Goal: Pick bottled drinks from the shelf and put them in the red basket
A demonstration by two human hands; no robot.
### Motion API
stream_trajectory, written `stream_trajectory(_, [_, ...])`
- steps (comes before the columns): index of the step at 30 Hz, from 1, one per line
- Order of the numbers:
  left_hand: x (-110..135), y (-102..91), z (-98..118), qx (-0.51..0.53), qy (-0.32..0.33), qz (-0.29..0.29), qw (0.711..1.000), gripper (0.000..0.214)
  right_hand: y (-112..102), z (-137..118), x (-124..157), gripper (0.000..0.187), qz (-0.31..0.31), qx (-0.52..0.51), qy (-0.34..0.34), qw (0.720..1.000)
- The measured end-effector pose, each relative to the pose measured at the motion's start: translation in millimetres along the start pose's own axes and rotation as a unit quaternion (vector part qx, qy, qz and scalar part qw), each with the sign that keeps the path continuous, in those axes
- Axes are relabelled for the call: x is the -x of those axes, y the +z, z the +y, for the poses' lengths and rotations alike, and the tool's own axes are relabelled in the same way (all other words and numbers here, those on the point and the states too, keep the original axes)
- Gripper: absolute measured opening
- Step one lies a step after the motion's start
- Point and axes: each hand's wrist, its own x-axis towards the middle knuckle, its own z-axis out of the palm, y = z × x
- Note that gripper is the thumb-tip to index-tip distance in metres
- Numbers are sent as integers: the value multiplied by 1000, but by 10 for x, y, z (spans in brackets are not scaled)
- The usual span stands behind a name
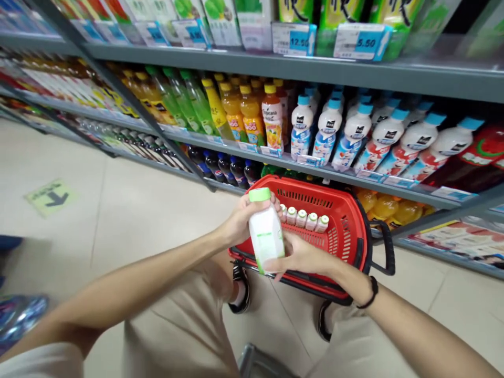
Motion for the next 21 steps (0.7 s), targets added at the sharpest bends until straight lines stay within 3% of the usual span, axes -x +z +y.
stream_trajectory(3, [36, -12, 20, -10, 0, -17, 1000, 36, 46, -31, -77, 65, -1, 28, 8, 1000])
stream_trajectory(9, [93, 22, 125, -45, 29, -59, 997, 37, 27, 50, -136, 52, 46, 130, -25, 990])
stream_trajectory(16, [114, 18, 133, -63, 14, -89, 994, 34, -7, 132, -76, 52, 52, 165, -28, 984])
stream_trajectory(21, [72, 0, 127, -41, 0, -71, 997, 33, -15, 138, -56, 55, 57, 155, -16, 986])
